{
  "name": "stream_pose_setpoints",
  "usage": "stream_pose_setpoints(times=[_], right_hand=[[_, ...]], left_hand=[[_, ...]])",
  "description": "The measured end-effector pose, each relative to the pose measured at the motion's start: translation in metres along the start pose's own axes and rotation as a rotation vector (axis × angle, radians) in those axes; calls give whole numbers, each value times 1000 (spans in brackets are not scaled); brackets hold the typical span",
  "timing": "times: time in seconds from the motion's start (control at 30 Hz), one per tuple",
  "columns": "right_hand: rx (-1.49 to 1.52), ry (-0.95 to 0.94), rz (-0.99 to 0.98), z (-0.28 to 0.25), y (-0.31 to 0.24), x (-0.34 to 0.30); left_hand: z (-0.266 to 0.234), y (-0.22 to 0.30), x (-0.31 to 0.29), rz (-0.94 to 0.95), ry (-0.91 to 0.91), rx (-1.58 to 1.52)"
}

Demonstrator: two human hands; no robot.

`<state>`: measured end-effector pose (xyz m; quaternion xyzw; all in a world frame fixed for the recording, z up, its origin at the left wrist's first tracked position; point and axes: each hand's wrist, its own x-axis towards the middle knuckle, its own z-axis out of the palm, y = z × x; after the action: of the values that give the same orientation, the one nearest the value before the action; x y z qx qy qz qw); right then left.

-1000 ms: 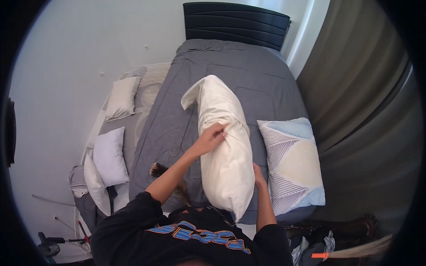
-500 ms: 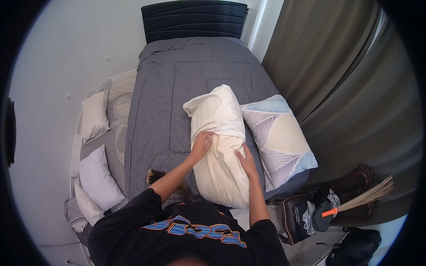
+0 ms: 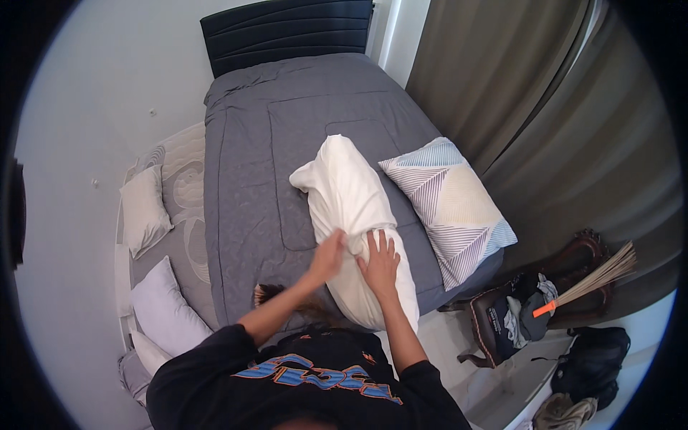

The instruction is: The person puts a white pillowcase onto a pillow on a bed. They struggle to fit the pillow inside the case, repeatedly adjusting the fabric and the pillow. A small cat is present on the bed and interacts with the person's hands and the pillow during the process.

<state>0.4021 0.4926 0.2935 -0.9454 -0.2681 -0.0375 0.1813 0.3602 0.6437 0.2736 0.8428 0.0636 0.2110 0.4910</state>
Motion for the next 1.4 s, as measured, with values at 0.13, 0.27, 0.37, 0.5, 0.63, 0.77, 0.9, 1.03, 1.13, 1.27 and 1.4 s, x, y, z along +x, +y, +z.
stream_pose_setpoints(times=[0.13, 0.27, 0.37, 0.5, 0.63, 0.77, 0.9, 1.03, 1.13, 1.27, 1.4], right_hand=[[166, -86, -61, -2, 14, 8], [273, -188, -116, -47, 12, 3], [78, -475, -4, -71, -3, 2], [438, -246, -267, 32, 16, -17], [260, -207, -174, 111, -20, -10], [498, 791, 664, 321, 60, -26], [641, 326, -46, 159, -42, 55], [247, 187, -332, 58, -104, 26], [392, -239, -924, 52, -103, -8], [604, -511, -786, 83, -50, -13], [288, 47, -210, 96, 32, 34]], left_hand=[[0, 10, -27, 98, -16, -111], [-37, -4, -12, 2, 33, -54], [-63, 9, -1, -22, 48, 62], [-45, -10, 17, -31, -3, 42], [-30, -15, -17, 157, -155, 167], [-26, 47, -47, 295, -435, 99], [-90, 5, -41, 84, -142, -62], [-122, 11, -74, -143, -154, -49], [-137, -51, -138, -170, -178, 282], [-163, -107, -191, -659, -476, 689], [-164, -101, -175, -649, -354, 662]])
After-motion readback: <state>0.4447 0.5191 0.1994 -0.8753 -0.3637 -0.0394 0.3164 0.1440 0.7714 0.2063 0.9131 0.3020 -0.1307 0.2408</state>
